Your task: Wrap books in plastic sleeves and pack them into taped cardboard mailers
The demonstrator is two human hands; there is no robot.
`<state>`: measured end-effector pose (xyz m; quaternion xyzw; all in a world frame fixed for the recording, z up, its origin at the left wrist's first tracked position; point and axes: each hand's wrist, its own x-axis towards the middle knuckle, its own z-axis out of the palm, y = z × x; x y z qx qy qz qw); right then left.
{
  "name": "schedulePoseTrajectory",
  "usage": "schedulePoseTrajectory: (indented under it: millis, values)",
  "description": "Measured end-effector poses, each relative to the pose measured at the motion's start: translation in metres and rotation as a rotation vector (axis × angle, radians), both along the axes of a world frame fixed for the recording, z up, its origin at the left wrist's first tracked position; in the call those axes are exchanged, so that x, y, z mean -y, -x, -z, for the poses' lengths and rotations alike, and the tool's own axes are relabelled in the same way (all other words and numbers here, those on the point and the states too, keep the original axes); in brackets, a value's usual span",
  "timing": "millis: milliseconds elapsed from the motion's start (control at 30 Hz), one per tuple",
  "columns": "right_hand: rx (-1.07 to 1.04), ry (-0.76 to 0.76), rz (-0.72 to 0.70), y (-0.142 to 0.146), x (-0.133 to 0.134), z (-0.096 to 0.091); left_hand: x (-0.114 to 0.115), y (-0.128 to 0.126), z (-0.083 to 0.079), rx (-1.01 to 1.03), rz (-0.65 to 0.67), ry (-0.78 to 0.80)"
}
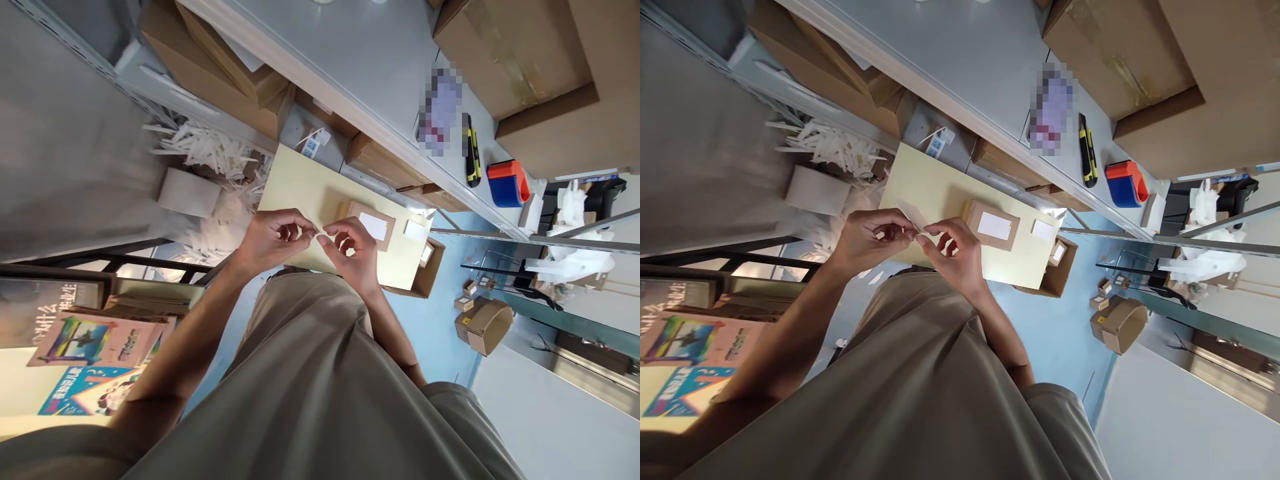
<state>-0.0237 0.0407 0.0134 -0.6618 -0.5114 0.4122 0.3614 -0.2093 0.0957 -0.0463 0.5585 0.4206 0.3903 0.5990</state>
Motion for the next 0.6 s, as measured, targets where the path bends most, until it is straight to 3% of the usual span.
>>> schedulePoseTrajectory:
  millis: [167, 267, 333, 433, 533, 600]
  values:
    - [0.066, -0.009, -0.070, 0.003, -0.007, 0.006, 0.000, 0.001, -0.001, -0.039, 0.025, -0.016]
    - [0.084, 0.000, -0.061, -0.002, -0.008, 0.017, -0.003, 0.004, 0.013, -0.146, -0.001, -0.041]
    - [0.078, 0.017, -0.010, -0.009, -0.005, 0.023, -0.008, 0.010, 0.037, -0.273, -0.033, -0.039]
    - [0.012, 0.050, 0.115, -0.022, 0.003, 0.027, -0.020, 0.029, 0.088, -0.514, -0.056, 0.045]
    - [-0.062, 0.072, 0.235, -0.035, 0.015, 0.027, -0.039, 0.064, 0.138, -0.732, -0.092, 0.167]
    - [-0.087, 0.093, 0.291, -0.041, 0.023, 0.027, -0.055, 0.094, 0.162, -0.773, -0.175, 0.172]
